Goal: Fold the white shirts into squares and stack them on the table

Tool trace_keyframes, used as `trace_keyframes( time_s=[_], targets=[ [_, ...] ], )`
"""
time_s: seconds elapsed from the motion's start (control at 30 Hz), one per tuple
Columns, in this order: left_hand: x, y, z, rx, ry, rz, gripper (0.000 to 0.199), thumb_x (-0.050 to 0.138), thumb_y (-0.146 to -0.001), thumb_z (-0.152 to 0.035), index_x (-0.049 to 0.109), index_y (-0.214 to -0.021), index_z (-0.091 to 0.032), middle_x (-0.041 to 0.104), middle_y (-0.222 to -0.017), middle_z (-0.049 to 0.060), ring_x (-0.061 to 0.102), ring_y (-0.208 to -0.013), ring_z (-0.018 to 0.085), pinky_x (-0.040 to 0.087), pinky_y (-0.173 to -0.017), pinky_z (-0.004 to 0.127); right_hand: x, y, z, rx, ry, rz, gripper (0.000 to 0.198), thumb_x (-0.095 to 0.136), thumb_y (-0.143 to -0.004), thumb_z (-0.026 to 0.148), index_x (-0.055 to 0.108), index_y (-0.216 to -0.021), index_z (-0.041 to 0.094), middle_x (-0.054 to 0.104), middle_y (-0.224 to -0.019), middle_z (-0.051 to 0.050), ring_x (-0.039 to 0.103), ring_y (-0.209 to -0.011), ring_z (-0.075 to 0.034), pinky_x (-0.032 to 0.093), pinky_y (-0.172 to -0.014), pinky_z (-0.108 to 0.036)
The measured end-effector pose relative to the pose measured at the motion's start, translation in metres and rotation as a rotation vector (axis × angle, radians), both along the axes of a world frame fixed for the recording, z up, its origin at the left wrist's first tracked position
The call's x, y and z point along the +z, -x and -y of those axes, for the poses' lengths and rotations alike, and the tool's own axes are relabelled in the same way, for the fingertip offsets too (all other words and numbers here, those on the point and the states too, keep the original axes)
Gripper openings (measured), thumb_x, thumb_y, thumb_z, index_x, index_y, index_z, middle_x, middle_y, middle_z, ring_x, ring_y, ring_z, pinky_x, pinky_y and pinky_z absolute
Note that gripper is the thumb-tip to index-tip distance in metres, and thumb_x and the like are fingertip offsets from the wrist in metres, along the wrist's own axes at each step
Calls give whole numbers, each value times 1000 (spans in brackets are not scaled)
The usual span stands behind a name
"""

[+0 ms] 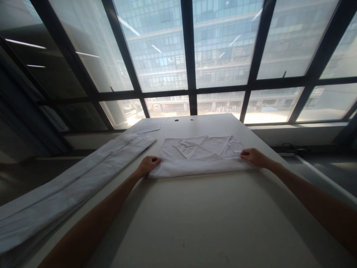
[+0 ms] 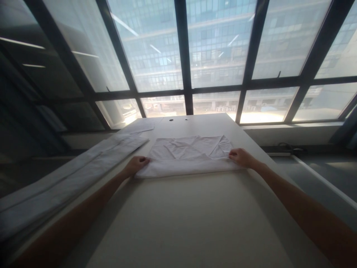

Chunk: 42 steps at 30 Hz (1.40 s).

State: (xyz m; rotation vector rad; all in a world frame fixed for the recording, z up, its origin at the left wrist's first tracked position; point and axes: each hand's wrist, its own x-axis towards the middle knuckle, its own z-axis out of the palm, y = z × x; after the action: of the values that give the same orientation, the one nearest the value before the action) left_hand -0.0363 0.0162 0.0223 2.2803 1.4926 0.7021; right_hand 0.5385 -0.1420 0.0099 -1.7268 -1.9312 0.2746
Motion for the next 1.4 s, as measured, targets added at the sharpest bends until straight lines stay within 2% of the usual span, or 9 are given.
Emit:
trace_keyframes(
  time_s=[0.27, 0.5, 0.67, 0.8, 0.9, 1.0, 1.1, 1.27, 1.4],
  targets=[
    [-15, 4, -5, 11, -95, -133, 46, 51, -81, -61, 60, -64, -19, 61, -63, 2, 55, -64, 18, 31, -61, 28, -14, -17, 12, -56, 10, -113, 54, 67, -77, 67, 81, -92, 17, 81, -93, -11, 73, -86, -32, 54, -82, -40],
    [-16, 4, -3, 69, -108, -88, 47, 48, -87, -61, 64, -73, -19, 68, -71, 5, 60, -68, 20, 37, -64, 29, -10, -13, 14, -136, -107, -195, 52, 63, -78, 68, 77, -78, 18, 79, -81, -9, 70, -78, -29, 53, -75, -36],
    [-17, 1, -1, 100, -91, -224, 38, 52, -89, -54, 63, -76, -20, 71, -78, 7, 64, -75, 23, 41, -66, 29, -19, -12, 8, -177, -92, -156, 49, 64, -77, 64, 77, -79, 18, 79, -83, -10, 71, -78, -29, 52, -75, -36],
    [-12, 1, 1, 114, -83, -291, 33, 58, -90, -48, 68, -100, -18, 73, -93, 10, 68, -83, 25, 48, -75, 31, -29, -13, 4, -209, -75, -35, 43, 64, -77, 59, 78, -85, 19, 80, -90, -12, 73, -86, -32, 53, -80, -39],
    [-1, -8, 11, 67, -235, -311, 43, 58, -92, -40, 64, -125, -13, 69, -121, 18, 66, -107, 30, 50, -96, 39, -30, -12, 5, -273, -58, 119, 42, 64, -81, 56, 79, -96, 19, 79, -100, -14, 72, -93, -34, 53, -85, -43],
    [10, -42, 35, -107, -353, -303, 49, 46, -101, -38, 57, -142, -12, 60, -143, 19, 55, -133, 33, 40, -114, 47, -24, 2, 7, -354, -141, 288, 41, 58, -90, 49, 76, -109, 18, 75, -113, -18, 67, -106, -37, 51, -93, -48],
    [15, -100, 64, -387, -269, -301, 54, 36, -107, -42, 48, -153, -15, 52, -156, 15, 45, -145, 29, 35, -121, 45, -15, 38, 7, -365, -257, 323, 43, 43, -100, 37, 72, -123, 15, 71, -123, -20, 62, -117, -37, 47, -102, -51],
    [4, -193, 84, -665, -180, -390, 56, 28, -111, -40, 34, -162, -20, 33, -169, 12, 25, -158, 27, 22, -126, 50, -15, 137, -2, -66, -200, 259, 53, 33, -102, 28, 56, -147, 12, 58, -148, -18, 50, -138, -32, 36, -118, -45],
    [-15, -219, 79, -742, -175, -447, 55, 26, -112, -38, 29, -164, -22, 28, -170, 13, 19, -159, 29, 21, -125, 55, -32, 181, -16, 58, -78, 265, 60, 32, -103, 27, 38, -160, 10, 39, -164, -19, 33, -153, -32, 28, -123, -49]
  ],
)
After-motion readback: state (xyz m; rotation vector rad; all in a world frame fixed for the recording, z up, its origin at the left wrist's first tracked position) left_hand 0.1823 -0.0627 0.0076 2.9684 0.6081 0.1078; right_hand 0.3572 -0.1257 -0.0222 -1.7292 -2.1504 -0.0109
